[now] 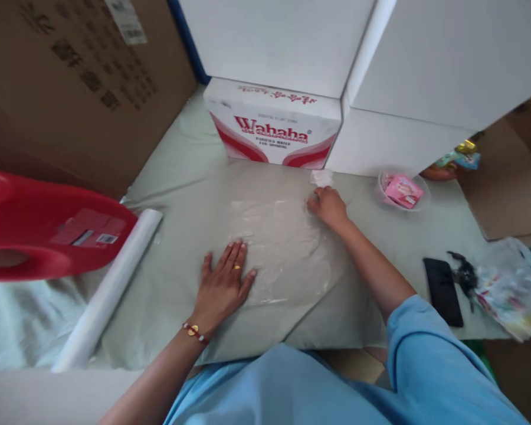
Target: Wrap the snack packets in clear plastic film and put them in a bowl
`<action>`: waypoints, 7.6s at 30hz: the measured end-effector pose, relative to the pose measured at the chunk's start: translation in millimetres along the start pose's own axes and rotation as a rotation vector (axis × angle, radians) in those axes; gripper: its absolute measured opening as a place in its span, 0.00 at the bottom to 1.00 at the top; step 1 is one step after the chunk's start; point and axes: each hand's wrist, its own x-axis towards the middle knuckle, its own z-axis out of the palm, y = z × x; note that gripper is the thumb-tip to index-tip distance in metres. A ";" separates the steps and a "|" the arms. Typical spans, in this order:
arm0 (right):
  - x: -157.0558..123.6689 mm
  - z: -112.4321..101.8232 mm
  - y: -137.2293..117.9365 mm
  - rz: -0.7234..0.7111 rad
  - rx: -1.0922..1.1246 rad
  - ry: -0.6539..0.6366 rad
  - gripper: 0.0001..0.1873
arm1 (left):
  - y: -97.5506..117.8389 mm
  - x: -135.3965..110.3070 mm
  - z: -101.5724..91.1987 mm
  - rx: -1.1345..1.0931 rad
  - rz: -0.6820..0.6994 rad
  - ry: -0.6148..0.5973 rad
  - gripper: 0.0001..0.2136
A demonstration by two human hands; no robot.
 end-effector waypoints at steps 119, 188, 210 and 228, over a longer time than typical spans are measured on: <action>-214.1 18.4 -29.5 -0.290 0.142 0.361 0.16 | -134.9 -133.3 -75.3 0.058 -0.754 0.022 0.36; -126.0 26.1 -135.8 -0.173 0.522 0.321 0.23 | 1.6 -80.8 -56.7 -1.791 -1.018 0.170 0.24; -161.5 39.8 -229.5 -0.506 0.572 -0.012 0.21 | 18.8 -44.7 -40.1 -2.355 -0.791 0.009 0.22; -156.1 7.2 -146.4 -0.138 0.548 0.209 0.26 | -1.8 -24.3 -56.1 -1.678 -0.935 0.060 0.26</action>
